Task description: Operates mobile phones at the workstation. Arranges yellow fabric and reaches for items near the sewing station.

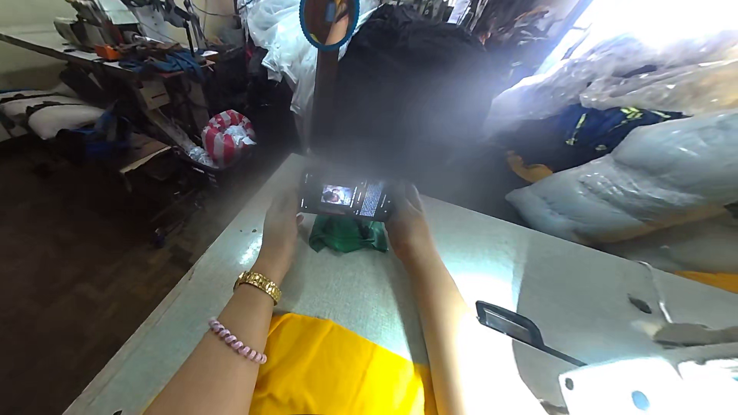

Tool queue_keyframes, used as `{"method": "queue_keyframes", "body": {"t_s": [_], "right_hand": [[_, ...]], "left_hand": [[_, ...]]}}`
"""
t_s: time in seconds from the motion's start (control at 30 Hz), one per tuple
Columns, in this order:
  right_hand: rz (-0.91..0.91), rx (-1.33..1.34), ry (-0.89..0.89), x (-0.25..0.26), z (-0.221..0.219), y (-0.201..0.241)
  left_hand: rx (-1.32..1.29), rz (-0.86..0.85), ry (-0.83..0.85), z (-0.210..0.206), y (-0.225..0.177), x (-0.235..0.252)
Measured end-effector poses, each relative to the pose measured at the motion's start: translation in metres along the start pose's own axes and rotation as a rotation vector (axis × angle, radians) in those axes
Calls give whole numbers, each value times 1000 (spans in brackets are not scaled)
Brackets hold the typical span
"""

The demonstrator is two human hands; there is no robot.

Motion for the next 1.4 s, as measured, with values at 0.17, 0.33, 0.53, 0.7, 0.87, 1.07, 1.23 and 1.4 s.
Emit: {"method": "queue_keyframes", "body": {"t_s": [0.17, 0.33, 0.53, 0.7, 0.87, 1.07, 1.23, 1.4], "right_hand": [[-37, -119, 28, -10, -5, -2], [-78, -129, 53, -14, -5, -10], [-127, -36, 110, -13, -5, -12], [-149, 30, 140, -13, -9, -15], [-145, 124, 138, -12, -9, -17], [-152, 176, 169, -13, -11, -17], [-125, 160, 194, -13, -2, -15], [-131, 121, 178, -11, 1, -13]], "left_hand": [[64, 18, -50, 9, 6, 4], [48, 3, -53, 9, 6, 3], [95, 28, -41, 10, 7, 7], [171, 80, -34, 12, 8, 8], [115, 65, -31, 11, 10, 9], [-9, 61, -27, 8, 11, 6], [-33, 66, -36, 7, 8, 5], [-77, 51, -31, 9, 10, 6]]}}
Point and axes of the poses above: each hand's wrist, its own x-axis towards the middle knuckle, its own z-axis out of the back of the hand, y = z × x, the point moved 10 cm from there along x, towards the middle knuckle, and after that the axes turned 15 degrees about y, right-handed, at the moved point
